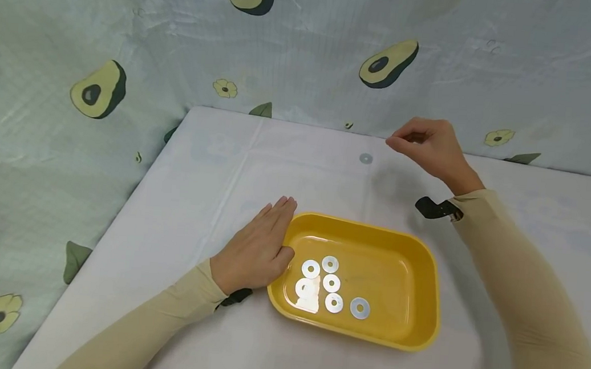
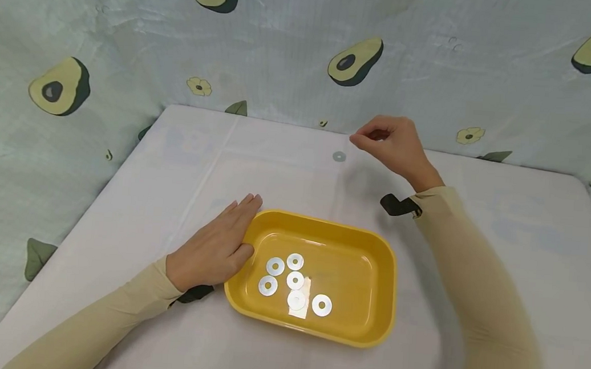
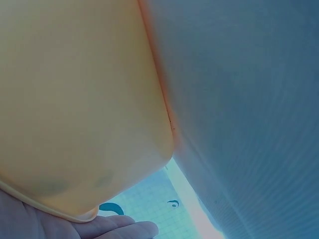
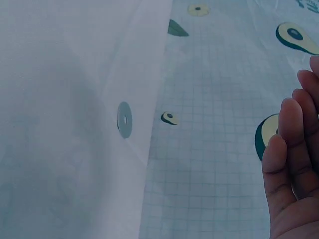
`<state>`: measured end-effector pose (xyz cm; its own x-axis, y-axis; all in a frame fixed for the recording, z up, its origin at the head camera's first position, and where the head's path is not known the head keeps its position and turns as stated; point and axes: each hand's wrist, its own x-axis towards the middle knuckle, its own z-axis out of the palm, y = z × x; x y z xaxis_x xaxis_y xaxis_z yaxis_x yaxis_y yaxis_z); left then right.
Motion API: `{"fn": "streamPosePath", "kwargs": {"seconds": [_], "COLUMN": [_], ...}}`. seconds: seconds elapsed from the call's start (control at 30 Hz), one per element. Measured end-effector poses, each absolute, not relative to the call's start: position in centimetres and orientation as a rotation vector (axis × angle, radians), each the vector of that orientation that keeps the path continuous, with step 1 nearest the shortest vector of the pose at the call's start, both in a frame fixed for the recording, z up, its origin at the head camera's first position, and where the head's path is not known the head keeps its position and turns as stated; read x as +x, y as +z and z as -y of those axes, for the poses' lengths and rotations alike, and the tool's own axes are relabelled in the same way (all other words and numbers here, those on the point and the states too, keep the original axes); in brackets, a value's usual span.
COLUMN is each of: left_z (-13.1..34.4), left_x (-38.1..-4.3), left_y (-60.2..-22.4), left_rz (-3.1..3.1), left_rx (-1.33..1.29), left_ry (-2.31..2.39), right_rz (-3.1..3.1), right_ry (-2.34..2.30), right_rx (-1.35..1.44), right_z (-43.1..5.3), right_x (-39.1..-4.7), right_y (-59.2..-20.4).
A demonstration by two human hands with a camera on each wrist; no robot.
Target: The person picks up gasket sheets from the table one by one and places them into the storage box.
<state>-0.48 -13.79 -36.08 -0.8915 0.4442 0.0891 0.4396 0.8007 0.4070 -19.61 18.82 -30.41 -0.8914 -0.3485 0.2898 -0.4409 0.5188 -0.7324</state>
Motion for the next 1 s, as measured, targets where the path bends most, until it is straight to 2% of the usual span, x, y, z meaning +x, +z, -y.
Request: {"fn": "streamPosePath", "kwargs": {"seconds": [0.3, 0.6, 1.0], "left_z": [13.5, 13.5, 13.3], "left_x": [-0.5, -0.4, -0.6], "left_y": [-36.0, -36.1, -36.0], "left_rz": [-2.969, -2.96, -2.962], "left_rx": [0.748, 0.717, 0.704], "left_ry": [0.687, 0.669, 0.67], "right_rz": [2.616, 2.664, 2.656], "right_ry": [1.552, 1.508, 1.621], "right_rx": [0.514, 0.426, 0.204], "right_z": [-18.7, -17.7, -16.2], "right_x": [-21.5, -22.8, -23.8], "right_y": [-32.6, -35.1, -36.6]}}
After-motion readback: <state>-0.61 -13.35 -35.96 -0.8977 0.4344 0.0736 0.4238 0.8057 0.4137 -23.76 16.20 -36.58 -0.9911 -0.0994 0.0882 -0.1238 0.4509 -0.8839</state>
